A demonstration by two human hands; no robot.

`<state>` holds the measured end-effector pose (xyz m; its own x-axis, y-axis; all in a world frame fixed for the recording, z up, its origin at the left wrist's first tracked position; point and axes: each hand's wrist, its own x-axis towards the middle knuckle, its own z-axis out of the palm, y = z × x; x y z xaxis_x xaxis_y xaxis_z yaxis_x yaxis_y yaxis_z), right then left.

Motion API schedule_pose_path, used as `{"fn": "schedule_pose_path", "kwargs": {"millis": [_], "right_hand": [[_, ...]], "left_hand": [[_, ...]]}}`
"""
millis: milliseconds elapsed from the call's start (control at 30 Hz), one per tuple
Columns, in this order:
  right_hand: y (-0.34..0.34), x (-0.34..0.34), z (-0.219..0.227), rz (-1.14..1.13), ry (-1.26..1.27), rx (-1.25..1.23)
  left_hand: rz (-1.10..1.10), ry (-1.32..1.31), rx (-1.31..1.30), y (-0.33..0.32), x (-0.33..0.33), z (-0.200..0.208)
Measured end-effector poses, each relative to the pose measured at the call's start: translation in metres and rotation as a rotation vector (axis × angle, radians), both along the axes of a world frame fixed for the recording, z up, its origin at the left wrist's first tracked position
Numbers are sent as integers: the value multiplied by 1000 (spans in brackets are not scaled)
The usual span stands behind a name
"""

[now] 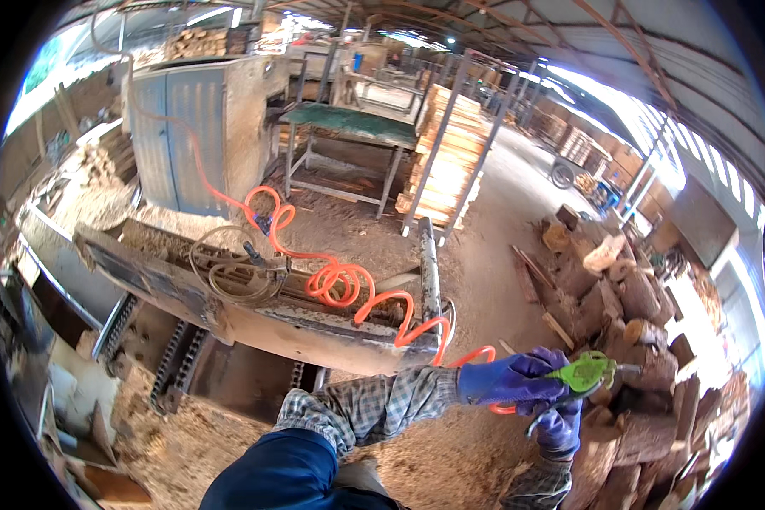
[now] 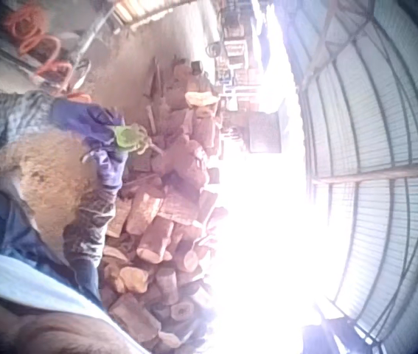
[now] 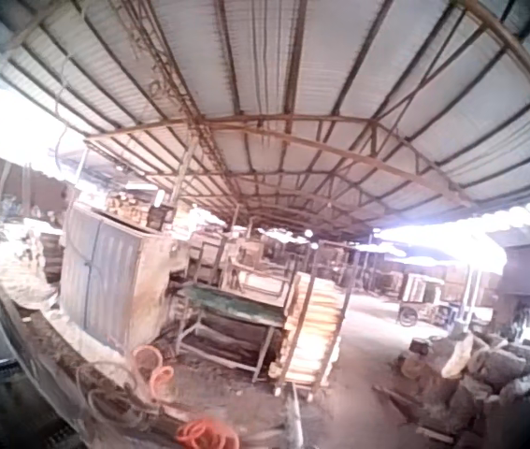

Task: The person operates a bandsaw to cut a log into planks, then moves to a planer to smooth the wood surfaces. They use a metal push stick to guide the wood through the machines and handle the finished planks by hand.

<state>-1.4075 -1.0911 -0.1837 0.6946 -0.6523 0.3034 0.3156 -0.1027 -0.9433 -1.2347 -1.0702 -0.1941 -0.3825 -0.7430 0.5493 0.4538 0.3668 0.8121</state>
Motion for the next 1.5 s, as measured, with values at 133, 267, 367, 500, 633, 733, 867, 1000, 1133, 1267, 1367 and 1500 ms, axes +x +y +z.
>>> {"fn": "schedule_pose_path", "kwargs": {"millis": [133,267,367,500,633,733,867,1000,1133,1267,1367,1500], "right_hand": [[-66,42,-2,-67,-121,-12],[-112,100,24,163,-125,-281],[-132,158,52,337,-74,-544],[-139,256,59,369,-234,-423],[-161,374,24,435,-512,-424],[-116,443,34,447,-643,-278],[-78,516,26,581,-508,-762],[-60,578,-17,424,-465,-1033],[-9,605,-36,303,-456,-943],[5,610,-62,276,-493,-1244],[-3,617,-95,80,-529,-1431],[-3,582,-92,-203,-379,-1883]], "left_hand": [[201,-67,39,-45,35,9],[231,-269,27,-55,98,33],[587,-299,-518,-56,133,47],[1353,-352,-153,-18,215,9],[2137,-833,-282,32,188,7],[2317,-1083,-27,44,178,-59],[1889,-1422,561,36,169,-100],[1988,-1383,566,26,170,-86],[1952,-1335,633,23,165,-74],[2002,-1229,632,23,169,-85],[2001,-1236,645,19,169,-78],[2021,-1255,653,26,170,-84]]}}
